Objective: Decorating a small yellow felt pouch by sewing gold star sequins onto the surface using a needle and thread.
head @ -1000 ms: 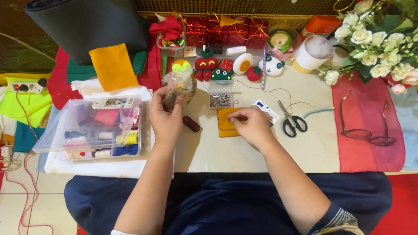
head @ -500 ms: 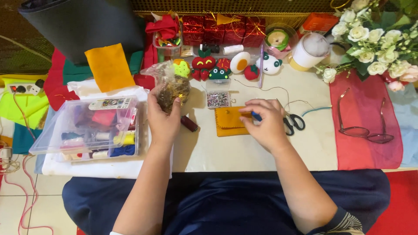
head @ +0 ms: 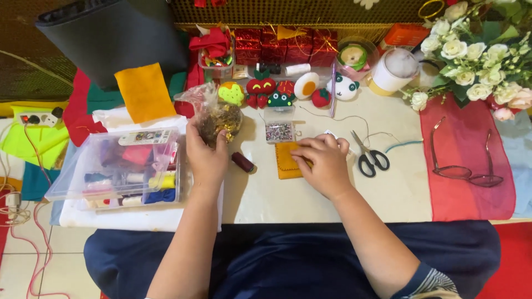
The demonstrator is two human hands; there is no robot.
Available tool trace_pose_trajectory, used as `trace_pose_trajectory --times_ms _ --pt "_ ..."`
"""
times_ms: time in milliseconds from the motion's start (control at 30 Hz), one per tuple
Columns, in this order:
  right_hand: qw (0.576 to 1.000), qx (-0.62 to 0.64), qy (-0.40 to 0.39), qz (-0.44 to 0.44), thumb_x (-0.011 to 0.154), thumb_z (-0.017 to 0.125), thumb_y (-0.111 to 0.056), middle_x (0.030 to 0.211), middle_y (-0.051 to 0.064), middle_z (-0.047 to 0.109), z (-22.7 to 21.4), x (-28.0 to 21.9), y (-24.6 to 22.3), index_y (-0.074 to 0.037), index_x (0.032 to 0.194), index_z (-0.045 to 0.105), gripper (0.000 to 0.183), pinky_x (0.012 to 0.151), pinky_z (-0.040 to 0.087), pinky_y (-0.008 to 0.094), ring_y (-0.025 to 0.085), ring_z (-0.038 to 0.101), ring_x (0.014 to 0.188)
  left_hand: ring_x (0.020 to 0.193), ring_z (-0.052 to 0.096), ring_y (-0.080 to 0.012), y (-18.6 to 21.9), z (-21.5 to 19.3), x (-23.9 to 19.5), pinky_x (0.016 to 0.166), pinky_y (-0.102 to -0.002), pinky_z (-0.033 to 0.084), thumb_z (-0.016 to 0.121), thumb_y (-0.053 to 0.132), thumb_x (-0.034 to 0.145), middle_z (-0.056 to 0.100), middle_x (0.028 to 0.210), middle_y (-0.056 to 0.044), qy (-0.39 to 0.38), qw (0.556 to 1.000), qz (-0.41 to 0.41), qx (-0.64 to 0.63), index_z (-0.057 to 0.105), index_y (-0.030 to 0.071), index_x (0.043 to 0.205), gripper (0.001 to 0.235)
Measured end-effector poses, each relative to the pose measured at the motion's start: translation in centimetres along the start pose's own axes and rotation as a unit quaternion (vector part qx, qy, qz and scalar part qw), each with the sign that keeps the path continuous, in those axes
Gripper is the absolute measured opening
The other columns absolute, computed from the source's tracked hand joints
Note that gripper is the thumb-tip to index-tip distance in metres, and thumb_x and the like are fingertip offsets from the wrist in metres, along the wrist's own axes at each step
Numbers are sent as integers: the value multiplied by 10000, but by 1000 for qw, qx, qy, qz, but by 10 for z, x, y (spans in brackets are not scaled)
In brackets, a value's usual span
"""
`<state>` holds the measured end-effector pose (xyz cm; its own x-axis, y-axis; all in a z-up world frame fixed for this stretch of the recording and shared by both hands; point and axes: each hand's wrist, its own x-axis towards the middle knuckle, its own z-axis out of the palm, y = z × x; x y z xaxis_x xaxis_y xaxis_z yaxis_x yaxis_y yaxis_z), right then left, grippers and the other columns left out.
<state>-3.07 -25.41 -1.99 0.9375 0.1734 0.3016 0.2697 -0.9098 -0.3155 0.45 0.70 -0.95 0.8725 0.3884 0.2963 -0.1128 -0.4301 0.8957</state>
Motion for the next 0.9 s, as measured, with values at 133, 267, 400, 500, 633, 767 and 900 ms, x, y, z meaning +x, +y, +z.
trace_pose_trajectory --times_ms 133,267,400,500,633,767,900 --pt "997 65 44 23 877 757 -327 1018 -183 754 2 -2 4 -369 948 764 83 993 339 382 128 625 1052 1252 594 -464 -10 3 1 1076 -567 462 812 37 865 635 1261 -255 15 1000 -11 -16 504 51 1373 595" --pt "943 277 22 182 864 791 -186 846 -45 752 -16 1 -4 -285 954 826 139 879 484 285 164 683 894 1251 591 -472 -19 5 -1 1071 -570 465 830 94 852 623 1267 -274 21 999 -47 -2 480 42 1402 654" --pt "929 274 -91 231 826 770 -104 833 94 741 -40 4 -21 -169 973 844 177 915 513 354 249 718 891 1205 637 -431 -12 3 -4 1032 -546 503 834 186 867 671 1217 -209 16 996 -91 -6 520 104 1357 587" --pt "971 125 -124 159 817 784 -212 816 -37 760 -33 1 -14 -243 1019 824 207 1010 370 360 183 668 934 1171 664 -390 -26 6 -3 970 -515 532 783 119 917 714 1157 -174 37 997 -66 -12 577 124 1271 410" --pt "986 50 -109 118 928 672 -263 895 -63 790 -24 -5 -6 -285 1056 803 185 1005 360 374 162 665 968 1140 676 -253 -6 -5 -2 1009 -445 522 744 42 935 726 1141 -122 38 992 -56 -108 585 118 1204 322" --pt "986 102 31 127 793 856 -279 808 -104 738 -30 -5 -2 -284 844 758 110 884 430 343 145 667 883 1095 641 -148 9 -14 -7 994 -381 531 707 77 989 698 1125 -71 -8 973 -11 -231 560 91 1225 279" --pt "772 592 -16 230 1025 564 -343 1029 150 767 -26 -9 -3 -50 1165 685 347 729 589 356 240 712 932 1068 618 -171 35 -14 -24 982 -409 533 623 97 1020 686 1098 -98 -145 929 -47 -338 569 67 1190 181"
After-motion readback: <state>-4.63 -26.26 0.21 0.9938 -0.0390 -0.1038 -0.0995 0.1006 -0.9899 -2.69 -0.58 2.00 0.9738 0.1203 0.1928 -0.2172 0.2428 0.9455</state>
